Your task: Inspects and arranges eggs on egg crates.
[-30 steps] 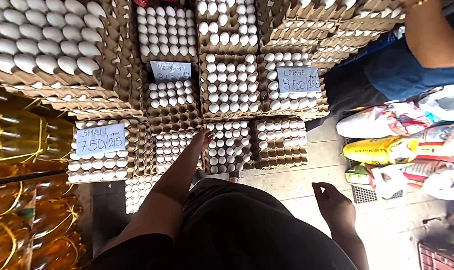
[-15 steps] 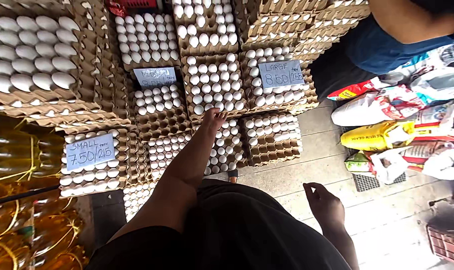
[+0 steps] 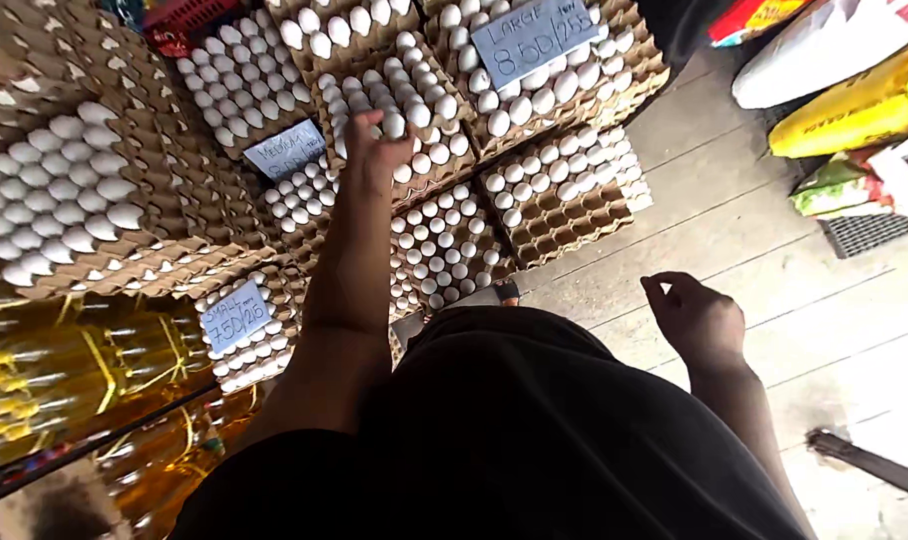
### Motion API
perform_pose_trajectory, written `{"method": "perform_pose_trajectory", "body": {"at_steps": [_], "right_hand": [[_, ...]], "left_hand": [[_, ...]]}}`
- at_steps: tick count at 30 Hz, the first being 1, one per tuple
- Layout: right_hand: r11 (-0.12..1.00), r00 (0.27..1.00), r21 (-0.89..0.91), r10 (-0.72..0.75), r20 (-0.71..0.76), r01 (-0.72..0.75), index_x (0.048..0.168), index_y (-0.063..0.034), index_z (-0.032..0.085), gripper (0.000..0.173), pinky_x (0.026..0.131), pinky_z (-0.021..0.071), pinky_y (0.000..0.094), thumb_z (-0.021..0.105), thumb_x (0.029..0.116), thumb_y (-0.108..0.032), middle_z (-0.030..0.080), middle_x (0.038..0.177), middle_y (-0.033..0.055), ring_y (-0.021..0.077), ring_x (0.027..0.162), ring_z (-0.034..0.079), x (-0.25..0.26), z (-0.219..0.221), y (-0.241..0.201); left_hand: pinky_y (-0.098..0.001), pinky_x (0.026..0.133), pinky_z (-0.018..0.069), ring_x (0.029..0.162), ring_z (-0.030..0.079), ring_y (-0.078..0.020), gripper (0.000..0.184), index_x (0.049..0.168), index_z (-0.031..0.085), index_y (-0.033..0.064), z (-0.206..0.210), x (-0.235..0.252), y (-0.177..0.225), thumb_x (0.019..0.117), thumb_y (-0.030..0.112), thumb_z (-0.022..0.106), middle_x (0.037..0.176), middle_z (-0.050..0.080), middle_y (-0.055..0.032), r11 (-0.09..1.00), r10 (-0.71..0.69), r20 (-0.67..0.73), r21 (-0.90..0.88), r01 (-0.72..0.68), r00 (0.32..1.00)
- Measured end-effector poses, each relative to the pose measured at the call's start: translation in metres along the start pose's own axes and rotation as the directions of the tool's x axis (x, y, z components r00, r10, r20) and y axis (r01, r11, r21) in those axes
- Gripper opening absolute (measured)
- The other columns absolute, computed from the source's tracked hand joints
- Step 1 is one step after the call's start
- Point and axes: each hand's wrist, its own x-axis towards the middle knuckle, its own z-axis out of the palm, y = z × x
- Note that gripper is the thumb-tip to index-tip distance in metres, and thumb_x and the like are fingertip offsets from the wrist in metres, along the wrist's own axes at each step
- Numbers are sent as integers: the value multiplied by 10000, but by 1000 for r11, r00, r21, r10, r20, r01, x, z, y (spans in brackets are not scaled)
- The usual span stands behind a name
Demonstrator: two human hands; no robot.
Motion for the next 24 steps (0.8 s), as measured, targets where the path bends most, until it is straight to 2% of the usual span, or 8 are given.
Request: {"method": "perform_pose_trajectory", "body": {"at_steps": [1, 4, 7, 13, 17, 20, 24], "right_hand": [[1000, 1000, 16, 5, 6, -5, 1145, -7, 725, 443, 600, 473, 636, 501, 1071, -381, 655, 737, 224, 423, 642, 631, 0, 1, 2], [998, 1000, 63, -1, -15, 2, 1139, -16, 718, 425, 582, 460, 639, 511, 1072, -381, 630, 716, 217, 428, 630, 613, -1, 8, 9], [997, 999, 77, -11, -32, 14, 1140, -22, 717, 421, 565, 455, 639, 512, 1071, -383, 623, 701, 212, 424, 612, 609, -1, 10, 14], [995, 999, 100, -19, -38, 23, 1144, -21, 714, 421, 550, 448, 635, 515, 1072, -385, 610, 689, 204, 420, 598, 599, 3, 10, 22], [994, 1000, 109, -3, -21, 5, 1133, -29, 720, 400, 547, 449, 636, 528, 1069, -375, 621, 697, 200, 423, 603, 608, 8, 11, 23], [994, 1000, 107, -1, -21, 3, 1122, -36, 729, 380, 547, 465, 635, 544, 1061, -363, 633, 695, 194, 418, 608, 624, 10, 13, 25], [996, 1000, 91, 5, -22, -3, 1112, -62, 737, 366, 523, 460, 601, 553, 1058, -374, 608, 656, 155, 382, 574, 605, 11, 14, 31]], "left_hand": [[-321, 792, 591, 1027, 649, -237, 534, 1419, 368, 154, 7, -1, 5, 966, 359, 561, 1250, 551, -149, 1000, 11, -10, 26, -11, 1000], [-305, 870, 587, 1188, 614, -252, 609, 1495, 301, 164, 23, 0, 19, 992, 414, 536, 1391, 501, -160, 999, 31, 17, 23, -32, 999], [-274, 781, 581, 1082, 635, -217, 551, 1432, 346, 168, 39, -4, 26, 985, 436, 525, 1289, 528, -145, 997, 57, -1, 45, -57, 998], [-215, 725, 569, 984, 656, -160, 514, 1373, 400, 158, 50, -2, 32, 999, 503, 479, 1187, 560, -107, 998, 24, -16, 51, -23, 1000], [-230, 727, 577, 987, 654, -174, 541, 1409, 370, 165, 36, 6, 17, 1005, 512, 466, 1205, 552, -120, 995, 24, -30, 97, -21, 999], [-194, 691, 554, 911, 646, -128, 524, 1361, 414, 167, 13, 17, -3, 1011, 557, 421, 1132, 570, -80, 987, -43, -34, 156, 48, 999], [-264, 820, 558, 1026, 624, -169, 479, 1383, 398, 177, -21, 50, -37, 1024, 493, 419, 1207, 558, -82, 989, -27, -83, 142, 39, 996]]}}
